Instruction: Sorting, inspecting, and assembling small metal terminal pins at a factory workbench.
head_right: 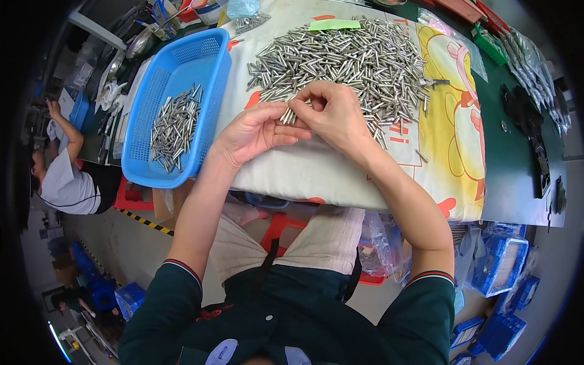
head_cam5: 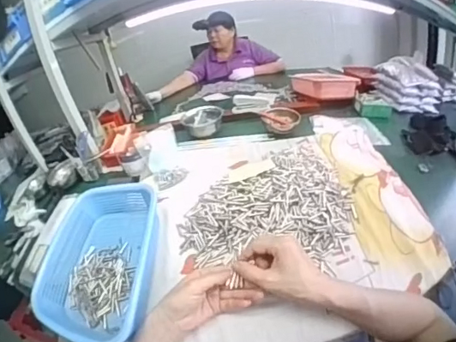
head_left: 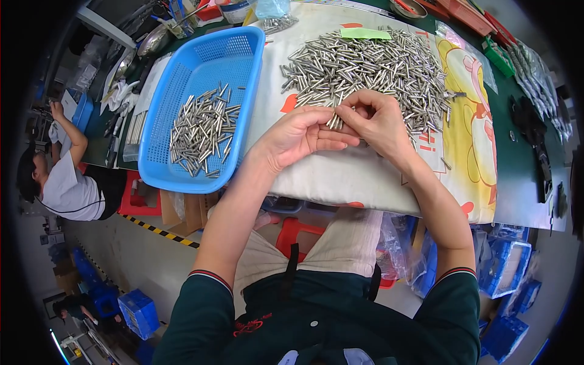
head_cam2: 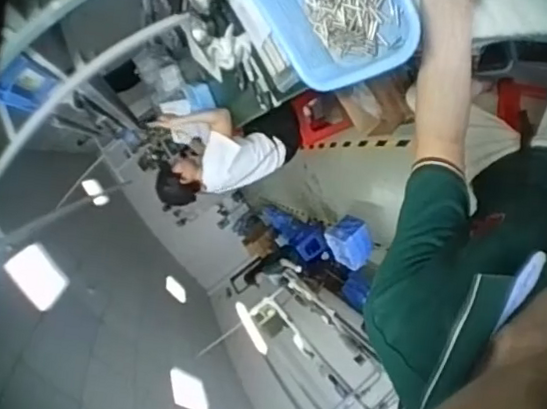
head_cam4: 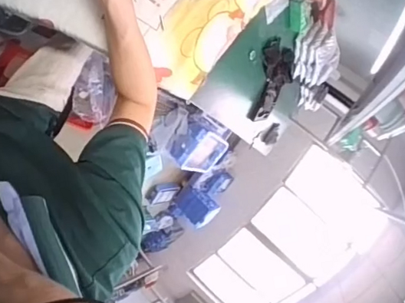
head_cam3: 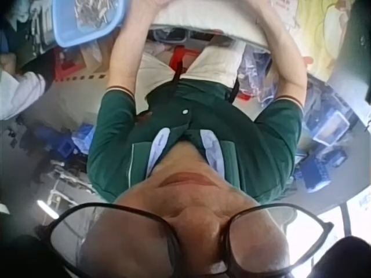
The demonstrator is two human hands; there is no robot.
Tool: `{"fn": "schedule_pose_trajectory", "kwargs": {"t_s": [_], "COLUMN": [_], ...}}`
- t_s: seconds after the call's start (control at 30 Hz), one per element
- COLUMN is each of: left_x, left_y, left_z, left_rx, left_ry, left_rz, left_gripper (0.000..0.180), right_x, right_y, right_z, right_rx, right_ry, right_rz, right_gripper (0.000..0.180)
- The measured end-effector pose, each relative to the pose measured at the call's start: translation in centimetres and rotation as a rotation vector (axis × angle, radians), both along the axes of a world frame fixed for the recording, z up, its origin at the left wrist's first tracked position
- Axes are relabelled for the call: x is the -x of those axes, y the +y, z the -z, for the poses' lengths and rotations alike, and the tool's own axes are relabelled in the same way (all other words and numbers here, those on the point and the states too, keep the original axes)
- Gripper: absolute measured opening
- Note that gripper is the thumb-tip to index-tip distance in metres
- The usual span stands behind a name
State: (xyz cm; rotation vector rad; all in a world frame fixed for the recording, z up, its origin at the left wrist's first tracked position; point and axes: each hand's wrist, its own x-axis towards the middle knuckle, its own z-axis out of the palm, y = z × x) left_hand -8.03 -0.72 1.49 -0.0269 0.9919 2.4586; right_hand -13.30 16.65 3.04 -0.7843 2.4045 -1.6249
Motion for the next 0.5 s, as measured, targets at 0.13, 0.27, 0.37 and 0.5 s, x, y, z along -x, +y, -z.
{"fn": "schedule_pose_trajectory", "kwargs": {"t_s": [0.13,0.27,0.37,0.5], "left_x": [0.0,0.06,0.11,0.21], "left_y": [0.0,-0.15,-0.28,-0.07], "left_z": [0.02,0.4,0.71,0.54], "left_rx": [-0.002,-0.005,-0.081,-0.057], "left_ry": [-0.027,-0.039,-0.007,0.006], "left_rz": [0.023,0.029,-0.003,0.008], "left_gripper": [0.034,0.034,0.034,0.037], "right_x": [0.27,-0.05,-0.02,0.32], "right_y": [0.1,0.0,-0.02,0.42], "right_z": [0.42,-0.19,-0.31,0.27], "right_rx": [-0.006,-0.004,-0.007,-0.084], "right_ry": [0.009,0.01,0.125,0.396], "right_rz": [0.005,0.013,-0.005,-0.115], "right_gripper": [0.017,0.02,0.023,0.034]}}
